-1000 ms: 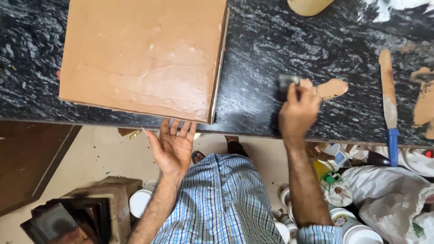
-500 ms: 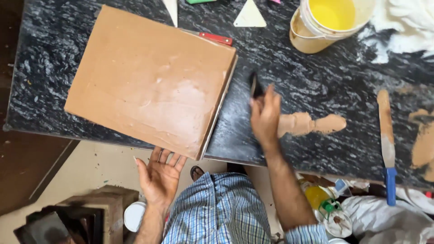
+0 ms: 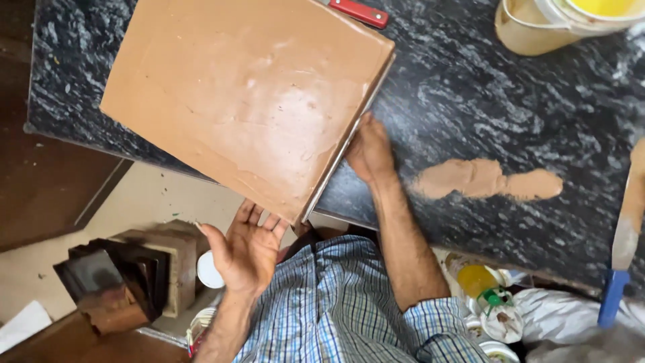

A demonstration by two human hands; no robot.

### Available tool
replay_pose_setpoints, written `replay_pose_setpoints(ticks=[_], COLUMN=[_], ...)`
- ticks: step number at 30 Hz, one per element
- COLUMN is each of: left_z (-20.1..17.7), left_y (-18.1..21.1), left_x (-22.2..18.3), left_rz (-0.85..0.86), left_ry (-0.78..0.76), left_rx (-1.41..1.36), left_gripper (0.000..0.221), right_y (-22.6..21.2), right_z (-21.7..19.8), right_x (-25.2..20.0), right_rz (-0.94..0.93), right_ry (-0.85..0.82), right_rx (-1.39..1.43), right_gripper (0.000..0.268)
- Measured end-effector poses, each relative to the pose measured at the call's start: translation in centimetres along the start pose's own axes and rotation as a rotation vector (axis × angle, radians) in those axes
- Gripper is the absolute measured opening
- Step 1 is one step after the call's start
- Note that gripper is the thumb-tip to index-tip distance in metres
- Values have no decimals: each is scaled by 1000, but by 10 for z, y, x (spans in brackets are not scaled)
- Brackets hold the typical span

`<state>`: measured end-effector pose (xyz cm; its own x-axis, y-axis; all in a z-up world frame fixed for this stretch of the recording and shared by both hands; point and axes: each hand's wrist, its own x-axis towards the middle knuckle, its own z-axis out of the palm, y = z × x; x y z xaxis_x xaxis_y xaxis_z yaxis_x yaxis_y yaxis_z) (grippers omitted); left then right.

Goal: The person spreads brown frosting over the top and sides of a rectangular cake using a metal spatula. They then use a small scraper to smooth the frosting and refine the edges before scraping excess frosting off the table.

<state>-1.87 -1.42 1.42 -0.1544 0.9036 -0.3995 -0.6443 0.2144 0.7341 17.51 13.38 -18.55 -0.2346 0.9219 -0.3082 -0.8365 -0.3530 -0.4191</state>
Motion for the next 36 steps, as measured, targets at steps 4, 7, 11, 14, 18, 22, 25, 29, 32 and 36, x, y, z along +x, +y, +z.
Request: replay_pose_setpoints(ticks=[4, 7, 11, 14, 18, 22, 25, 29, 32, 36], left_z=[-2, -8, -30, -57, -96, -117, -105, -75, -51, -40], left_y=[0, 2, 8, 17, 29, 39, 36, 27, 28, 39], left_x=[6, 6, 15, 24, 39, 38, 35, 27, 22, 14], left_rz=[-19, -25, -62, -72, -30, 2, 12, -19, -24, -53], left_ry=[-46, -83, -59, -73, -9, 91, 133, 210, 173, 108], left_rx=[-12, -40, -70, -27, 27, -80, -186, -265, -132, -7], left_gripper=[117, 116, 108, 99, 94, 94, 99, 106, 106, 112], right_y=[66, 99, 87, 33, -79, -108, -95, -76, -64, -82], right_z=[-27, -15, 35, 39, -26, -77, -66, -18, 17, 36], right_x=[-40, -83, -126, -150, -213, -247, -241, -149, -55, 68], right_rz=[19, 132, 25, -259, -856, -573, -756, -613, -289, -49], right_ry=[-147, -52, -166, 30, 588, 1437, 1433, 844, 268, -7], right_rx=[112, -113, -494, -897, -1067, -2298, -2482, -1504, -561, 25], right_gripper=[10, 17, 36, 46, 72, 91, 77, 47, 49, 70])
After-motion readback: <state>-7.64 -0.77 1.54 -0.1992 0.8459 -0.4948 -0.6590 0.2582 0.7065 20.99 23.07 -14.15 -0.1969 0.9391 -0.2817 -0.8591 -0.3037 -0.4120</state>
